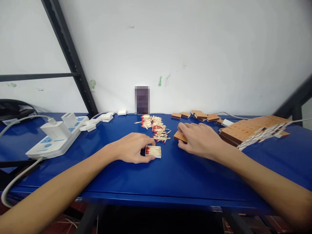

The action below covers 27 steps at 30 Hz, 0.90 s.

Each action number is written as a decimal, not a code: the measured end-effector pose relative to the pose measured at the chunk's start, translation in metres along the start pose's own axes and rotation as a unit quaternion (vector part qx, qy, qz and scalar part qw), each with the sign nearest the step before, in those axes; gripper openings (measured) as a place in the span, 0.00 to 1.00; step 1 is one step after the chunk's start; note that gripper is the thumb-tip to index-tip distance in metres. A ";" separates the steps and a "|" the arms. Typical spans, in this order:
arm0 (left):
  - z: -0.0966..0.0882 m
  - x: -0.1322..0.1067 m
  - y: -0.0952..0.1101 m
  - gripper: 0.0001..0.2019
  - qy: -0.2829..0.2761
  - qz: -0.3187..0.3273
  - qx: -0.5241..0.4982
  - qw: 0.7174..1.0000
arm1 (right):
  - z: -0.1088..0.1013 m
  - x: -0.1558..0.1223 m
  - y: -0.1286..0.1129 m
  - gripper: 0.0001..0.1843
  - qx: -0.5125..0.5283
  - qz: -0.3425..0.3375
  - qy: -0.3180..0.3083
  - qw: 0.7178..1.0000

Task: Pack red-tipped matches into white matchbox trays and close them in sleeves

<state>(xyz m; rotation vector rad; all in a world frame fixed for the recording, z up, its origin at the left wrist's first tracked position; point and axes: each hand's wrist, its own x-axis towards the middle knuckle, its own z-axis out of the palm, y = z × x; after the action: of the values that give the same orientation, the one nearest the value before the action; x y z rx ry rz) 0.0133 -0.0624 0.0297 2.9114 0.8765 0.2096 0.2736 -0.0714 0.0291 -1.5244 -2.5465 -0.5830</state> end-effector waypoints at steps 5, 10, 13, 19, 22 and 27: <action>0.000 0.000 -0.002 0.16 0.009 -0.017 0.036 0.999 | -0.013 -0.006 -0.019 0.08 0.170 -0.161 -0.029 0.972; -0.001 0.000 -0.003 0.16 0.005 -0.011 0.040 0.999 | -0.010 -0.008 -0.031 0.09 0.270 -0.197 -0.056 0.941; -0.001 0.000 -0.003 0.15 0.001 0.000 0.026 1.000 | -0.006 -0.007 -0.030 0.09 0.291 -0.185 -0.054 0.937; -0.001 -0.001 -0.001 0.16 0.001 0.011 -0.001 1.000 | -0.003 -0.005 -0.027 0.09 0.310 -0.180 -0.049 0.932; -0.001 -0.001 -0.002 0.19 -0.003 0.008 -0.019 1.000 | -0.003 -0.005 -0.026 0.09 0.316 -0.186 -0.049 0.929; 0.001 0.000 -0.004 0.17 -0.014 0.004 -0.020 1.000 | -0.004 -0.005 -0.025 0.08 0.322 -0.198 -0.050 0.924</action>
<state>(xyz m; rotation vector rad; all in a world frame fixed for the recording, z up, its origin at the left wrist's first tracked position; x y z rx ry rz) 0.0112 -0.0586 0.0284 2.8750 0.8465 0.1831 0.2538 -0.0877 0.0250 -0.8384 -2.7253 0.3075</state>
